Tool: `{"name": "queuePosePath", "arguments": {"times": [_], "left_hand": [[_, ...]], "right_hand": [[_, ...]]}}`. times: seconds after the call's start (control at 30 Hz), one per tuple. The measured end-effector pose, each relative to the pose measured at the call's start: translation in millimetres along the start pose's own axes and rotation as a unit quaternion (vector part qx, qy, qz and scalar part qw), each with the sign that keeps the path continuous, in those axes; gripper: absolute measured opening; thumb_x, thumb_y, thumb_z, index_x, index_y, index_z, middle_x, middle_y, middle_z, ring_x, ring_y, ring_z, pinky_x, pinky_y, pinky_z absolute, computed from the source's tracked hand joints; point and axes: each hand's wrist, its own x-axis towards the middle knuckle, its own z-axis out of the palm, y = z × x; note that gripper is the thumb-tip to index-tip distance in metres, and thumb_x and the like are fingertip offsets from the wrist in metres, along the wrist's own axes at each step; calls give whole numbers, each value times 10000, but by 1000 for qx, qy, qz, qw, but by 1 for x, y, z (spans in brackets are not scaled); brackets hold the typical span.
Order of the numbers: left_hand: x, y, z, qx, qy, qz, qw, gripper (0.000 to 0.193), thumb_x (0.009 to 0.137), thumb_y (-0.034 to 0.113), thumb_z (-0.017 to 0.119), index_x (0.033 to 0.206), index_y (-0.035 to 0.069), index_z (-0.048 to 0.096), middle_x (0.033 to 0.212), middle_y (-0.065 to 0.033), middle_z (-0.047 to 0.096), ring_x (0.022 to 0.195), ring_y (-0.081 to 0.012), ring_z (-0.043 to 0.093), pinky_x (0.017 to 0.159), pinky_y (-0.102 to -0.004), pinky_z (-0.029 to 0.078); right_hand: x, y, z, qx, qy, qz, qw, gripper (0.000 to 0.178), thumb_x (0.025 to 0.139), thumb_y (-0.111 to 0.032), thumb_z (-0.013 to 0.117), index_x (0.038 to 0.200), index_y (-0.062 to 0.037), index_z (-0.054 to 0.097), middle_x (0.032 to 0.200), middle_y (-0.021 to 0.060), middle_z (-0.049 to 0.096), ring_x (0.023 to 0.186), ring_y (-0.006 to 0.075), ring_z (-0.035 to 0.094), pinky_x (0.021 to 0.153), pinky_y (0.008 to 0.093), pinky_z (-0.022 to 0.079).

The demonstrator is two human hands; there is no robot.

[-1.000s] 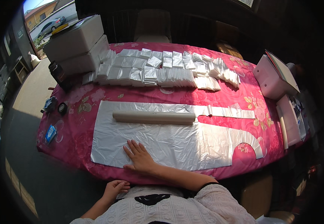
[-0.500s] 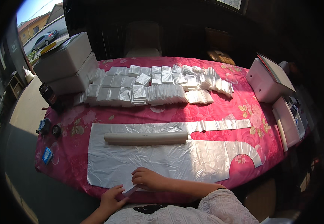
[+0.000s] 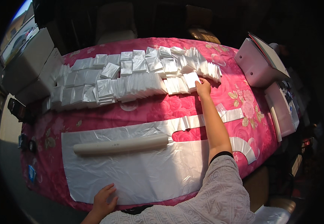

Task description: The person repeatedly wraps small rectangular items in clear plastic film on a pink floral tablecloth. They unroll the film, place an item inside, fold the edges, and seal the package by hand. Completed packages are stacked nearby.

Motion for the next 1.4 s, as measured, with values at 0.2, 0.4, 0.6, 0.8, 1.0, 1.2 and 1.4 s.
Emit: {"name": "queuePosePath", "arguments": {"times": [0.2,0.4,0.6,0.8,1.0,1.2,1.4], "left_hand": [[0,4,-10,42,25,27,998,360,684,75,671,1031,29,585,1174,-180,545,1008,-313,578,830,-357,482],[-2,7,-6,26,1,80,996,357,706,60,644,1053,28,567,1253,-188,482,976,-305,591,791,-343,495],[26,10,11,89,23,260,961,347,736,48,593,1077,20,537,1305,-177,442,801,-299,587,644,-377,493],[28,8,40,82,-31,303,949,344,720,56,600,1053,-2,537,1374,-177,346,802,-331,582,655,-399,496],[25,10,56,94,-69,262,958,458,747,154,628,1149,-15,491,1387,-195,307,1036,-336,515,872,-396,439],[41,29,78,56,27,252,966,772,811,391,590,1341,-58,253,1395,-313,183,1256,-427,305,1031,-417,297],[51,33,89,84,10,250,964,823,786,419,607,1386,13,215,1428,-291,111,1313,-436,184,1069,-448,213]], "right_hand": [[-34,-26,9,-274,58,-89,956,409,739,-313,644,1087,-100,609,1123,150,560,1094,343,463,918,418,373],[-143,-88,-10,-58,-191,-371,907,262,766,-170,644,991,-39,624,1071,138,583,1020,302,516,906,383,386],[-269,-118,-12,-100,-393,-421,811,442,712,-174,688,1109,-17,573,1103,170,565,1049,341,501,871,400,429],[-309,-126,-24,-206,-324,-403,831,456,662,-184,691,1077,-27,586,966,154,589,908,337,543,768,415,475],[-387,-130,-92,-302,-391,-303,815,604,746,-309,655,1240,-18,463,857,199,584,778,343,602,690,414,491],[-430,-105,-119,-236,-368,-236,868,562,828,-314,562,1234,53,434,837,210,585,762,341,603,663,406,492],[-399,-68,-121,-43,-370,-314,873,420,831,-195,532,1193,13,495,1178,200,501,1098,348,454,947,408,358]]}}
